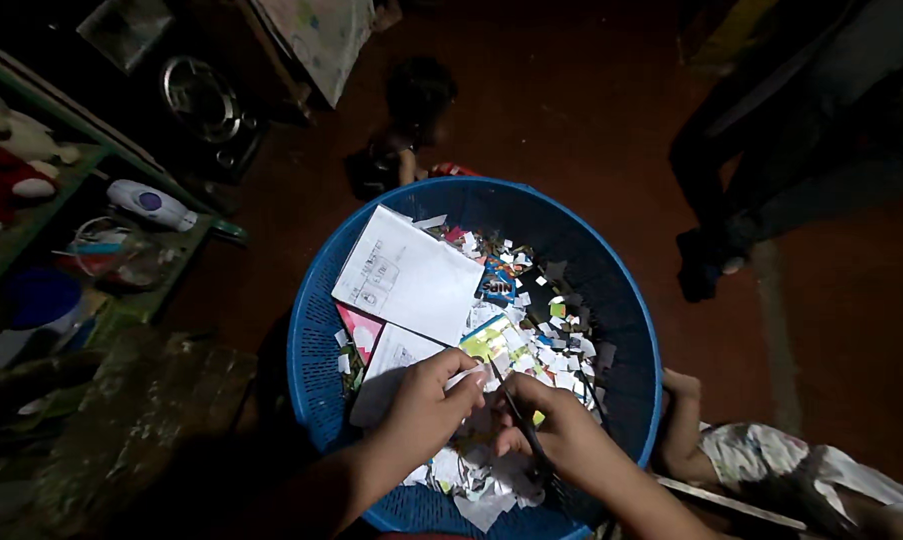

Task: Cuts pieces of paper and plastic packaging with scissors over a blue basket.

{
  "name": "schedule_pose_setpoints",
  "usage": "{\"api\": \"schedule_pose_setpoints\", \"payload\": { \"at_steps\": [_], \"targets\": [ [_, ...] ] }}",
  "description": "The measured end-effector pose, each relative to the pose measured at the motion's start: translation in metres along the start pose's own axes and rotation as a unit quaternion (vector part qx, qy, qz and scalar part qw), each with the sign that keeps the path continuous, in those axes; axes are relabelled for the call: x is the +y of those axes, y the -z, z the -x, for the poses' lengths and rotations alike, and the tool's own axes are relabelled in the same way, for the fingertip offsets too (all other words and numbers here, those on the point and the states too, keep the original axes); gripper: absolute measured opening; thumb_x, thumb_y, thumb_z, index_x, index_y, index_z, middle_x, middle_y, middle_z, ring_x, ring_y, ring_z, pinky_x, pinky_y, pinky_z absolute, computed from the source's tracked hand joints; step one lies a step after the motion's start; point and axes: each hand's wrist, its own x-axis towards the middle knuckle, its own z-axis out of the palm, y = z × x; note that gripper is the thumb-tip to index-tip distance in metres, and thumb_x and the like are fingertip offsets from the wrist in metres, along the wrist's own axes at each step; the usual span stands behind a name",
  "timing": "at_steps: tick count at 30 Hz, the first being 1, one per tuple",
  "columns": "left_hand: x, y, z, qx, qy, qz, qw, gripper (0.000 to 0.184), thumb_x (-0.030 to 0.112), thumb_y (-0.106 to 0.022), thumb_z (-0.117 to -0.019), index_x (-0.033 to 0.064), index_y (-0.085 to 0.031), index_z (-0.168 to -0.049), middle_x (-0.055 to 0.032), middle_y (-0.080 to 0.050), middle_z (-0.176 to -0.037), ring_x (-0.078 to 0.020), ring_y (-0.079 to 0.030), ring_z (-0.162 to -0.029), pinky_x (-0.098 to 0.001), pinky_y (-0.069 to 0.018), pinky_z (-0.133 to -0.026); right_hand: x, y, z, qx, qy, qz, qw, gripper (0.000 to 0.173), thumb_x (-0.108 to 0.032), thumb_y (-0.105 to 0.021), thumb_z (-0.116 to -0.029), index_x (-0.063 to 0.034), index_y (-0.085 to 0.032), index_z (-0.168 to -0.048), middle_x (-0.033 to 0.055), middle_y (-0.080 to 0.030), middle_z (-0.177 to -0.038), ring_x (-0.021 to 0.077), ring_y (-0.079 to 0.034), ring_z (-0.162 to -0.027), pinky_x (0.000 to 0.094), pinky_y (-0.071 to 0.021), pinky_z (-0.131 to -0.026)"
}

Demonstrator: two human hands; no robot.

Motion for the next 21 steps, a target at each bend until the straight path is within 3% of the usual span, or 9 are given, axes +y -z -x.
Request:
{"api": "schedule_pose_setpoints", "payload": {
  "at_steps": [6, 10, 12, 14, 16, 18, 21],
  "targets": [
    [0.002, -0.001, 0.0, 0.0, 0.012, -0.016, 1.0, 0.015, 0.015, -0.056, -0.1034, 0.0036, -0.066, -0.101, 0.0016, -0.068, -0.081, -0.0018, -0.064, -0.068, -0.0184, -0.054, -0.065, -0.003, 0.0, 0.005, 0.029, -0.029, -0.023, 0.999, 0.05, -0.058, -0.079, -0.0793, -0.0119, -0.069, -0.096, -0.0085, -0.06, -0.069, -0.0034, -0.051, -0.057, 0.0166, -0.0439, -0.052],
    [0.001, 0.001, 0.0, -0.008, 0.024, -0.016, 1.0, 0.015, 0.016, -0.056, -0.1037, 0.0045, -0.065, -0.102, 0.002, -0.069, -0.082, -0.0022, -0.064, -0.068, -0.019, -0.0535, -0.064, -0.005, 0.0, 0.004, 0.038, -0.059, -0.047, 0.996, 0.049, -0.056, -0.08, -0.0791, -0.0123, -0.069, -0.096, -0.0089, -0.063, -0.072, -0.003, -0.053, -0.058, 0.0165, -0.0462, -0.053],
    [-0.001, 0.001, 0.0, -0.012, 0.02, -0.014, 1.0, 0.015, 0.016, -0.056, -0.1035, 0.0042, -0.066, -0.102, 0.002, -0.068, -0.081, -0.0023, -0.063, -0.068, -0.0193, -0.0536, -0.064, -0.005, -0.001, 0.002, 0.052, -0.05, -0.061, 0.996, 0.054, -0.059, -0.075, -0.0823, -0.0109, -0.066, -0.104, -0.0089, -0.063, -0.077, -0.0021, -0.055, -0.064, 0.0172, -0.048, -0.057],
    [-0.003, 0.0, 0.0, -0.029, 0.02, -0.02, 0.999, 0.017, 0.017, -0.056, -0.1039, 0.0036, -0.066, -0.103, 0.0013, -0.069, -0.082, -0.0028, -0.064, -0.068, -0.02, -0.054, -0.065, -0.005, -0.001, 0.001, 0.066, -0.025, -0.074, 0.995, 0.058, -0.059, -0.072, -0.0856, -0.0086, -0.063, -0.114, -0.0066, -0.067, -0.092, 0.0, -0.063, -0.079, 0.0195, -0.0544, -0.067],
    [-0.003, 0.0, 0.001, -0.063, 0.024, -0.031, 0.997, 0.019, 0.018, -0.055, -0.1041, 0.0024, -0.066, -0.105, -0.0017, -0.069, -0.086, -0.0054, -0.065, -0.072, -0.0232, -0.0558, -0.069, -0.006, -0.003, -0.002, 0.103, 0.005, -0.103, 0.989, 0.047, -0.04, -0.078, -0.0869, -0.0056, -0.061, -0.113, -0.0035, -0.067, -0.098, 0.0024, -0.065, -0.085, 0.0205, -0.0568, -0.073],
    [-0.002, -0.001, 0.002, -0.094, 0.024, -0.046, 0.994, 0.02, 0.02, -0.055, -0.1049, 0.0029, -0.066, -0.106, -0.0027, -0.07, -0.088, -0.0068, -0.067, -0.075, -0.0252, -0.0565, -0.072, -0.008, -0.005, -0.004, 0.143, 0.02, -0.142, 0.979, 0.031, -0.017, -0.078, -0.0857, -0.0055, -0.06, -0.107, -0.0036, -0.067, -0.094, 0.0027, -0.065, -0.082, 0.0204, -0.057, -0.074],
    [-0.001, -0.002, 0.001, -0.095, 0.024, -0.046, 0.994, 0.021, 0.02, -0.054, -0.1055, 0.0033, -0.066, -0.106, -0.002, -0.07, -0.088, -0.0062, -0.066, -0.075, -0.024, -0.0558, -0.072, -0.012, -0.005, -0.005, 0.182, 0.026, -0.17, 0.968, 0.025, -0.006, -0.075, -0.0837, -0.007, -0.059, -0.104, -0.0049, -0.066, -0.09, 0.0017, -0.064, -0.078, 0.0185, -0.0561, -0.072]
  ]
}}
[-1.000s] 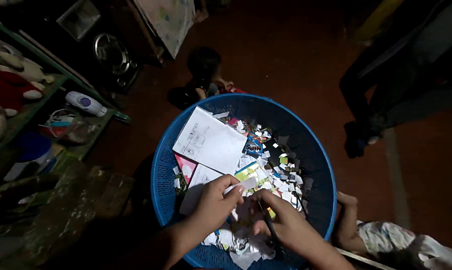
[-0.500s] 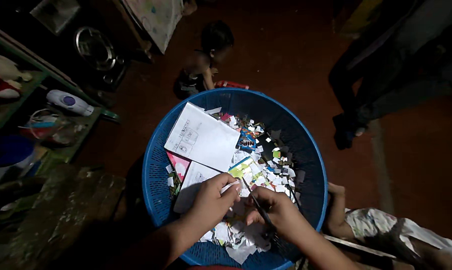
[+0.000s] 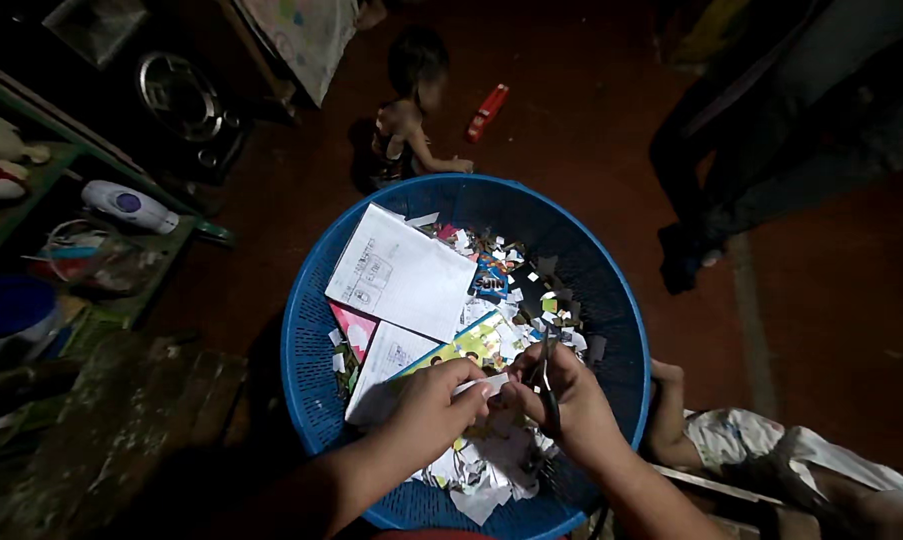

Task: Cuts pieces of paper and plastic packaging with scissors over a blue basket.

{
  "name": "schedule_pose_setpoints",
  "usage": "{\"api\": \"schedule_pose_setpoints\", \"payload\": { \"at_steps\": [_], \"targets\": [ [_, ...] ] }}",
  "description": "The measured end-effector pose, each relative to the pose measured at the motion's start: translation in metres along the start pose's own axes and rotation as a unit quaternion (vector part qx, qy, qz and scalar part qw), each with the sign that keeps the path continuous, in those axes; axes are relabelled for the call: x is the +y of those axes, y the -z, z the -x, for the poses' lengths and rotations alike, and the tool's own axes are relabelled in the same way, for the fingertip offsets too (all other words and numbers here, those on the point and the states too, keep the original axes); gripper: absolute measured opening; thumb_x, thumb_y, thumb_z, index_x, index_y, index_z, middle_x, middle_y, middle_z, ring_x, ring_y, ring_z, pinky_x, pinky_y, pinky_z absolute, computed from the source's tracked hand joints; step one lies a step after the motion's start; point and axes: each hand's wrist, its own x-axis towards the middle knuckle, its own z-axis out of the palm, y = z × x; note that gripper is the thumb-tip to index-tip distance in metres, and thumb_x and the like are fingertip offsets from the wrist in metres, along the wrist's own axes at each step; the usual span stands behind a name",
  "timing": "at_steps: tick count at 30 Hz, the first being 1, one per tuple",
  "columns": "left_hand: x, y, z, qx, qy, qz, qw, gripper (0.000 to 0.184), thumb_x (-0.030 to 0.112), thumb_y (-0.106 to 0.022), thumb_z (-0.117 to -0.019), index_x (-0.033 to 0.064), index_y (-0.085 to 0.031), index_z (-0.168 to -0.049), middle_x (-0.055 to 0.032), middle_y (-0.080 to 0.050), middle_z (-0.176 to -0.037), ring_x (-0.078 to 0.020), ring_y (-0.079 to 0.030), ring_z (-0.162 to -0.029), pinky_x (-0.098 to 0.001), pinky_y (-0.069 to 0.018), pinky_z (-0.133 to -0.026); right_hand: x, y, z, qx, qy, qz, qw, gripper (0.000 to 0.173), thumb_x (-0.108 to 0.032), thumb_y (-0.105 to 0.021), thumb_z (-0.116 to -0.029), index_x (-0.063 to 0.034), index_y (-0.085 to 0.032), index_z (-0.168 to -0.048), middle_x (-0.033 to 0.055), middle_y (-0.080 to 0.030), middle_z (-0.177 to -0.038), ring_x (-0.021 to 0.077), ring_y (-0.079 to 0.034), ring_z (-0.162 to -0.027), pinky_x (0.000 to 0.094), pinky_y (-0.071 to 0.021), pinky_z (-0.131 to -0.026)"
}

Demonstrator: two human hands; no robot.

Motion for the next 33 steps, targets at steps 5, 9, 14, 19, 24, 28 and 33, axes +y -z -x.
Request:
{"api": "schedule_pose_setpoints", "payload": {
  "at_steps": [5, 9, 14, 19, 24, 28, 33],
  "targets": [
    [0.001, 0.002, -0.002, 0.052, 0.0, 0.031, 0.998, 0.021, 0.018, -0.052, -0.1061, 0.0018, -0.066, -0.108, -0.0032, -0.07, -0.091, -0.0057, -0.067, -0.074, -0.0224, -0.0568, -0.069, 0.001, 0.006, 0.0, -0.007, -0.017, 0.03, 0.999, 0.032, -0.022, -0.076, -0.0873, -0.0062, -0.058, -0.109, -0.0038, -0.065, -0.093, 0.0025, -0.064, -0.08, 0.0196, -0.0557, -0.071],
    [0.004, 0.002, -0.005, 0.109, -0.011, 0.06, 0.992, 0.018, 0.015, -0.052, -0.1055, 0.0018, -0.064, -0.106, -0.0016, -0.069, -0.088, -0.0035, -0.065, -0.071, -0.0197, -0.0553, -0.067, 0.006, 0.015, 0.004, -0.115, -0.054, 0.149, 0.981, 0.073, -0.07, -0.07, -0.0807, -0.0085, -0.061, -0.119, -0.0002, -0.066, -0.109, 0.0077, -0.063, -0.098, 0.029, -0.0553, -0.081],
    [0.006, -0.001, -0.007, 0.114, -0.003, 0.066, 0.991, 0.017, 0.015, -0.053, -0.1055, 0.0032, -0.064, -0.107, -0.0007, -0.068, -0.087, -0.0033, -0.066, -0.071, -0.0191, -0.0561, -0.067, 0.002, 0.015, 0.005, -0.199, -0.064, 0.185, 0.96, 0.073, -0.073, -0.066, -0.0812, -0.008, -0.064, -0.114, 0.0006, -0.067, -0.1, 0.0086, -0.063, -0.088, 0.0304, -0.0546, -0.076],
    [0.005, -0.004, -0.008, 0.108, -0.013, 0.066, 0.992, 0.015, 0.015, -0.054, -0.1049, 0.0044, -0.065, -0.104, 0.0012, -0.067, -0.085, -0.002, -0.065, -0.07, -0.018, -0.0558, -0.066, 0.002, 0.013, 0.006, -0.206, -0.061, 0.175, 0.961, 0.064, -0.067, -0.066, -0.0853, -0.0093, -0.064, -0.112, -0.0031, -0.066, -0.089, 0.0058, -0.061, -0.078, 0.027, -0.0534, -0.069],
    [0.004, -0.006, -0.008, 0.103, -0.02, 0.068, 0.992, 0.014, 0.015, -0.056, -0.1039, 0.0042, -0.065, -0.103, 0.001, -0.068, -0.087, -0.0019, -0.065, -0.07, -0.0181, -0.0555, -0.065, 0.004, 0.013, 0.008, -0.193, -0.07, 0.172, 0.964, 0.062, -0.067, -0.066, -0.0864, -0.0088, -0.064, -0.11, -0.0038, -0.065, -0.082, 0.0043, -0.059, -0.07, 0.0245, -0.0523, -0.063],
    [0.004, -0.007, -0.008, 0.105, -0.024, 0.068, 0.992, 0.014, 0.014, -0.055, -0.1038, 0.0041, -0.065, -0.102, 0.0014, -0.068, -0.086, -0.0014, -0.065, -0.07, -0.0173, -0.0556, -0.065, 0.005, 0.013, 0.008, -0.177, -0.069, 0.155, 0.969, 0.06, -0.066, -0.069, -0.0843, -0.01, -0.064, -0.105, -0.0052, -0.062, -0.077, 0.0016, -0.055, -0.064, 0.0213, -0.049, -0.057],
    [0.004, -0.006, -0.009, 0.109, -0.029, 0.07, 0.991, 0.013, 0.014, -0.056, -0.1035, 0.0039, -0.065, -0.102, 0.0015, -0.067, -0.086, -0.0013, -0.066, -0.071, -0.0169, -0.056, -0.066, 0.004, 0.013, 0.007, -0.148, -0.084, 0.134, 0.976, 0.047, -0.053, -0.081, -0.079, -0.0124, -0.067, -0.097, -0.0086, -0.062, -0.071, -0.0032, -0.053, -0.059, 0.016, -0.0458, -0.053]
  ]
}}
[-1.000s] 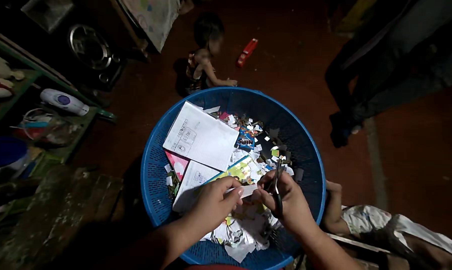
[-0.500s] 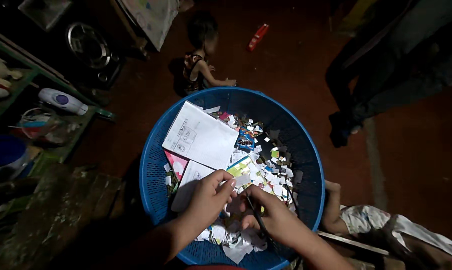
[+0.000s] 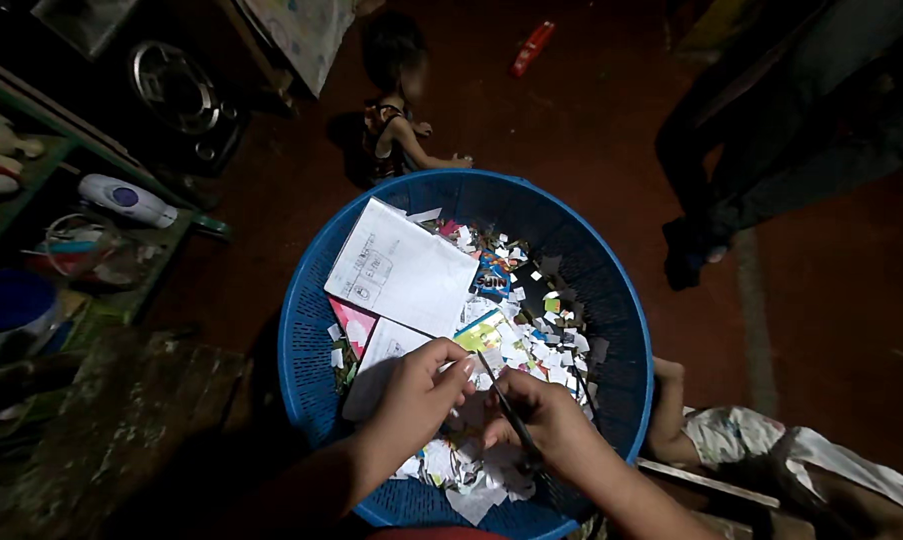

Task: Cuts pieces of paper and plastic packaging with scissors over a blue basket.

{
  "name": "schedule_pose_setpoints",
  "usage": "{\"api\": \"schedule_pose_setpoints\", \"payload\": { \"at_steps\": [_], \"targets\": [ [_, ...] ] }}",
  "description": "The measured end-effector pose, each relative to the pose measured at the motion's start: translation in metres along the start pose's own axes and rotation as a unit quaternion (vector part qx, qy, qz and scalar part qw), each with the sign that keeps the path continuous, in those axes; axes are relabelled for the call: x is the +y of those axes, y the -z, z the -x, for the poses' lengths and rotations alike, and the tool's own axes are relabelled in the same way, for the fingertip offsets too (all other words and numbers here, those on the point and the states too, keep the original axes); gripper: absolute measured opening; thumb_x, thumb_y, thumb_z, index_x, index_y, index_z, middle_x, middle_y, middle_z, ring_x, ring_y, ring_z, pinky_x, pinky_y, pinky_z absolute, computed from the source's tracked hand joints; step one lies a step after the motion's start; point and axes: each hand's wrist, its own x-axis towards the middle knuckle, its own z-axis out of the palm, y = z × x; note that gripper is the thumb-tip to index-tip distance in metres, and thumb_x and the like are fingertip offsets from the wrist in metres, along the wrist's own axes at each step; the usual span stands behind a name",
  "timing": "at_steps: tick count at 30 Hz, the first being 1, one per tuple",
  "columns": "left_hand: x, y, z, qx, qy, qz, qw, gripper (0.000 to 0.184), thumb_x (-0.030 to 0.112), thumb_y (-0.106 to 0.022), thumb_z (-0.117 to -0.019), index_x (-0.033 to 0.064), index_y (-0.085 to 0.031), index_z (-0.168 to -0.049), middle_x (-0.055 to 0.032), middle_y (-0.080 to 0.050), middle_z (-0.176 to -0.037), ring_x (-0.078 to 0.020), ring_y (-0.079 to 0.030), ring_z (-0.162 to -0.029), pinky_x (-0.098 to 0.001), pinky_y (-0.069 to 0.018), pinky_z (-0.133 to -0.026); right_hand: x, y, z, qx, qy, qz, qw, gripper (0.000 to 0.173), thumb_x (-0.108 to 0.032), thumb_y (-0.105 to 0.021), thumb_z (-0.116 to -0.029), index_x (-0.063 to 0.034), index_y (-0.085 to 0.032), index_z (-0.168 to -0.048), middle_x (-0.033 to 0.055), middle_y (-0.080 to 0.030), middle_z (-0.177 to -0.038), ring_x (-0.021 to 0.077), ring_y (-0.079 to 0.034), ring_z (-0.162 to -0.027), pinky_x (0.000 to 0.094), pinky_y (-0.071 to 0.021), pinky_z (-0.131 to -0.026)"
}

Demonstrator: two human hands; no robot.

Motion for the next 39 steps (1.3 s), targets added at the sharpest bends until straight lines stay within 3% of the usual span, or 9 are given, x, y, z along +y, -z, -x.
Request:
{"api": "schedule_pose_setpoints", "payload": {
  "at_steps": [7, 11, 14, 17, 25, 28, 30, 33, 39],
  "targets": [
    [0.0008, 0.0005, -0.0008, -0.005, 0.012, 0.003, 1.0, 0.013, 0.014, -0.056, -0.1035, 0.0043, -0.065, -0.103, 0.0017, -0.069, -0.086, -0.0012, -0.066, -0.071, -0.0168, -0.0555, -0.065, 0.0008, 0.002, -0.0004, 0.0, -0.018, -0.016, 1.0, 0.046, -0.054, -0.081, -0.0784, -0.0131, -0.068, -0.095, -0.0091, -0.063, -0.072, -0.0032, -0.054, -0.058, 0.0159, -0.0457, -0.053],
    [0.0029, 0.0013, -0.0013, -0.014, 0.024, 0.001, 1.0, 0.013, 0.014, -0.056, -0.1038, 0.0043, -0.065, -0.104, 0.0017, -0.069, -0.087, -0.0018, -0.066, -0.071, -0.0175, -0.0554, -0.067, -0.0002, 0.0016, -0.0025, 0.032, 0.004, -0.05, 0.998, 0.056, -0.061, -0.075, -0.0811, -0.0117, -0.064, -0.105, -0.0097, -0.062, -0.077, -0.003, -0.056, -0.065, 0.0161, -0.0487, -0.057],
    [0.0005, 0.0006, 0.0008, -0.04, 0.025, -0.023, 0.999, 0.017, 0.017, -0.056, -0.1044, 0.0034, -0.066, -0.106, -0.0001, -0.069, -0.089, -0.0034, -0.067, -0.073, -0.0203, -0.0572, -0.069, -0.0008, -0.0023, -0.0039, 0.082, 0.062, -0.078, 0.992, 0.046, -0.042, -0.078, -0.0865, -0.0075, -0.06, -0.112, -0.0049, -0.068, -0.095, 0.0018, -0.066, -0.083, 0.0197, -0.0572, -0.07],
    [-0.0008, -0.0015, 0.0042, -0.083, 0.019, -0.056, 0.995, 0.019, 0.019, -0.056, -0.1047, 0.0032, -0.067, -0.109, -0.0027, -0.071, -0.092, -0.0063, -0.069, -0.077, -0.0239, -0.0584, -0.073, -0.0039, -0.0054, -0.0049, 0.141, 0.087, -0.097, 0.981, 0.027, -0.012, -0.076, -0.0856, -0.0052, -0.06, -0.107, -0.0024, -0.069, -0.094, 0.0025, -0.066, -0.08, 0.0192, -0.0574, -0.071],
    [-0.0014, 0.001, 0.0028, -0.065, 0.016, -0.055, 0.996, 0.019, 0.018, -0.055, -0.1048, 0.0027, -0.067, -0.11, -0.0024, -0.07, -0.088, -0.0047, -0.067, -0.073, -0.0211, -0.0561, -0.069, -0.0067, -0.0027, -0.0066, 0.193, 0.091, -0.152, 0.965, 0.025, -0.006, -0.075, -0.0833, -0.0109, -0.059, -0.103, -0.0067, -0.067, -0.09, 0.0008, -0.064, -0.077, 0.0178, -0.0563, -0.07],
    [-0.0011, 0.0016, 0.0011, -0.045, 0.016, -0.051, 0.998, 0.018, 0.017, -0.056, -0.1043, 0.0034, -0.066, -0.108, -0.0004, -0.07, -0.086, -0.0034, -0.066, -0.071, -0.0199, -0.0559, -0.067, -0.0034, -0.0012, -0.0066, 0.169, 0.077, -0.122, 0.975, 0.03, -0.017, -0.076, -0.0864, -0.0081, -0.058, -0.108, -0.0056, -0.065, -0.093, 0.0012, -0.063, -0.079, 0.0182, -0.0559, -0.071],
    [-0.0009, 0.0017, 0.0005, -0.031, 0.013, -0.04, 0.999, 0.017, 0.016, -0.056, -0.1041, 0.0028, -0.066, -0.108, 0.0, -0.069, -0.085, -0.0032, -0.066, -0.071, -0.0195, -0.0559, -0.068, -0.0017, 0.0007, -0.0046, 0.113, 0.042, -0.072, 0.99, 0.046, -0.038, -0.076, -0.0882, -0.006, -0.057, -0.116, -0.0045, -0.065, -0.096, 0.0018, -0.064, -0.082, 0.0199, -0.056, -0.07],
    [-0.0031, 0.001, -0.0002, 0.003, -0.01, -0.01, 1.0, 0.015, 0.013, -0.056, -0.1034, 0.0013, -0.065, -0.105, 0.0, -0.069, -0.083, -0.0029, -0.066, -0.07, -0.0188, -0.0565, -0.066, -0.0015, 0.0017, -0.0016, 0.03, 0.006, -0.018, 0.999, 0.072, -0.066, -0.072, -0.0811, -0.0077, -0.057, -0.12, -0.0042, -0.067, -0.102, 0.0027, -0.064, -0.089, 0.0227, -0.0559, -0.075],
    [-0.0034, 0.0024, 0.0006, 0.003, -0.007, 0.018, 1.0, 0.012, 0.013, -0.055, -0.1038, 0.0036, -0.063, -0.104, 0.0023, -0.069, -0.082, -0.0021, -0.066, -0.069, -0.0178, -0.0565, -0.065, -0.0041, -0.003, -0.0018, -0.041, 0.017, 0.023, 0.999, 0.072, -0.07, -0.067, -0.0823, -0.0068, -0.061, -0.117, -0.002, -0.067, -0.099, 0.0034, -0.063, -0.086, 0.0236, -0.0547, -0.075]
  ]
}}
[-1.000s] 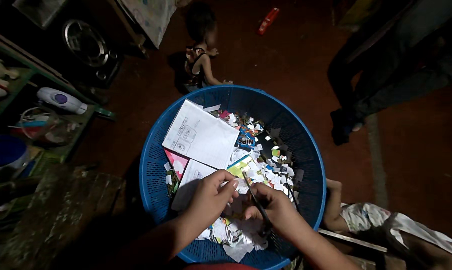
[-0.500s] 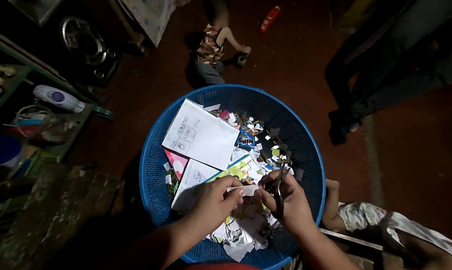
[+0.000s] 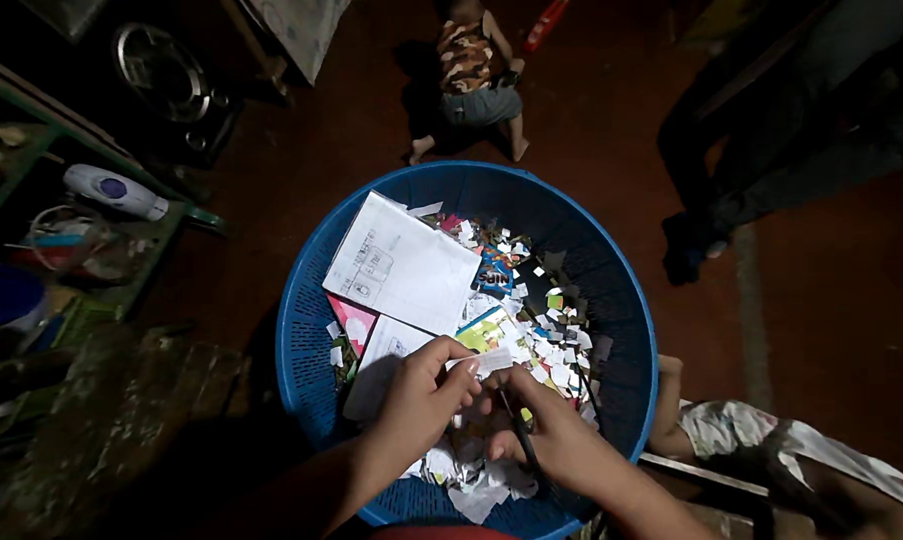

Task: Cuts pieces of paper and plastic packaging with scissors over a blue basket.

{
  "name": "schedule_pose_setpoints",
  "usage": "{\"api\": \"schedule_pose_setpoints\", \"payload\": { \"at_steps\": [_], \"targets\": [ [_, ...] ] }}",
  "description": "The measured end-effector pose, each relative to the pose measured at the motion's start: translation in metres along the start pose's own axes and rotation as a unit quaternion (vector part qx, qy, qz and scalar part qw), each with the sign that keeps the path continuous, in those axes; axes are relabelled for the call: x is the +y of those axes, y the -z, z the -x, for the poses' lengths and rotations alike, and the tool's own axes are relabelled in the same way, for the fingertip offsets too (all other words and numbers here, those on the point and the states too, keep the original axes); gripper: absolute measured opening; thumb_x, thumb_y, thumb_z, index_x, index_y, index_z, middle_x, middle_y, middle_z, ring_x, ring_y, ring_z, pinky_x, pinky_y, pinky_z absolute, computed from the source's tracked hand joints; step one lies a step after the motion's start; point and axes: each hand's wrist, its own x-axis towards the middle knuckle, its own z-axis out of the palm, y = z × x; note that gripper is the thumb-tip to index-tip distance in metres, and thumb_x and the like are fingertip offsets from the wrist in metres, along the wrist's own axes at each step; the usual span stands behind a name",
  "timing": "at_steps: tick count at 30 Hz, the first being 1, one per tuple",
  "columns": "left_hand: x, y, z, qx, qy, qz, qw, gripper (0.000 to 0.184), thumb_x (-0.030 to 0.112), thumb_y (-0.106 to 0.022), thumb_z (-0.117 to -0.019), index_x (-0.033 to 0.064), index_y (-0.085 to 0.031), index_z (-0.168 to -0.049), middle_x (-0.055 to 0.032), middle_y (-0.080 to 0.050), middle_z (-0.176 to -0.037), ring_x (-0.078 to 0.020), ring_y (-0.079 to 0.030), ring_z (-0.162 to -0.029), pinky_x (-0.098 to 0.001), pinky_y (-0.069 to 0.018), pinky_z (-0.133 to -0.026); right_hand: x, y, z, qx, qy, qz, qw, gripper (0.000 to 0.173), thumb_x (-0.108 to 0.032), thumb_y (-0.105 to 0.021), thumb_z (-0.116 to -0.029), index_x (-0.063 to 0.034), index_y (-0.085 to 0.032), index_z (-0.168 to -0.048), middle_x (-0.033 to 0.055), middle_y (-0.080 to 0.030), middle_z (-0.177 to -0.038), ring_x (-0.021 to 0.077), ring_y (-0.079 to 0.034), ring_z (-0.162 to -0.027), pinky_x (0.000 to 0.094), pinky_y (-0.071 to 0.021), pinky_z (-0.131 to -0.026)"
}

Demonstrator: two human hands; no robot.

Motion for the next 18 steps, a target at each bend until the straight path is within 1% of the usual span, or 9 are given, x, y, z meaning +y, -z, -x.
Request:
{"api": "schedule_pose_setpoints", "payload": {
  "at_steps": [4, 9, 11, 14, 16, 18],
  "targets": [
    [-0.0026, -0.0001, 0.001, -0.002, -0.009, 0.001, 1.0, 0.012, 0.013, -0.056, -0.1033, 0.0039, -0.064, -0.103, 0.0022, -0.069, -0.082, -0.002, -0.066, -0.069, -0.0178, -0.0567, -0.065, -0.0014, -0.0032, -0.0018, 0.013, 0.004, -0.017, 1.0, 0.066, -0.068, -0.065, -0.085, -0.0083, -0.061, -0.113, -0.0064, -0.065, -0.087, -0.0006, -0.06, -0.076, 0.0192, -0.053, -0.067],
    [-0.0052, 0.0007, 0.0005, 0.0, -0.024, 0.003, 1.0, 0.013, 0.013, -0.055, -0.1036, 0.0033, -0.064, -0.103, 0.002, -0.069, -0.082, -0.0021, -0.066, -0.068, -0.0179, -0.057, -0.064, 0.0008, -0.005, -0.0019, 0.026, 0.008, -0.025, 0.999, 0.06, -0.065, -0.066, -0.0871, -0.0089, -0.061, -0.109, -0.006, -0.064, -0.082, -0.0004, -0.059, -0.07, 0.0187, -0.0518, -0.062],
    [-0.0054, 0.0009, 0.0004, 0.0, -0.024, 0.002, 1.0, 0.013, 0.013, -0.055, -0.1036, 0.0037, -0.064, -0.103, 0.0025, -0.069, -0.082, -0.0019, -0.067, -0.068, -0.0176, -0.0569, -0.064, 0.0016, -0.0059, -0.0017, 0.042, 0.011, -0.034, 0.998, 0.055, -0.061, -0.07, -0.0858, -0.0096, -0.062, -0.105, -0.0068, -0.062, -0.077, -0.0017, -0.057, -0.065, 0.0167, -0.0492, -0.058],
    [-0.0055, 0.0013, 0.0001, -0.002, -0.018, 0.003, 1.0, 0.013, 0.013, -0.055, -0.1036, 0.0034, -0.063, -0.103, 0.0023, -0.069, -0.082, -0.0018, -0.066, -0.068, -0.0173, -0.0564, -0.063, 0.0, -0.006, -0.0012, 0.06, 0.002, -0.039, 0.997, 0.047, -0.052, -0.08, -0.081, -0.0112, -0.064, -0.098, -0.0091, -0.06, -0.071, -0.0051, -0.052, -0.059, 0.013, -0.0447, -0.053],
    [-0.0061, 0.0015, -0.0001, -0.001, -0.019, 0.005, 1.0, 0.012, 0.012, -0.055, -0.1033, 0.0035, -0.063, -0.103, 0.0024, -0.069, -0.082, -0.0014, -0.066, -0.068, -0.0167, -0.0558, -0.063, -0.0008, -0.005, -0.001, 0.066, -0.009, -0.049, 0.997, 0.045, -0.049, -0.082, -0.0791, -0.0112, -0.065, -0.097, -0.0093, -0.061, -0.07, -0.0054, -0.052, -0.058, 0.0128, -0.0447, -0.053],
    [-0.0054, 0.0017, -0.0001, 0.0, -0.015, 0.007, 1.0, 0.012, 0.013, -0.055, -0.1035, 0.004, -0.063, -0.103, 0.0027, -0.069, -0.081, -0.0011, -0.066, -0.067, -0.0164, -0.0555, -0.063, -0.0009, -0.0044, -0.0015, 0.084, -0.014, -0.065, 0.994, 0.047, -0.051, -0.081, -0.0798, -0.0114, -0.065, -0.099, -0.0099, -0.061, -0.072, -0.0051, -0.053, -0.058, 0.0131, -0.0452, -0.053]
  ]
}}
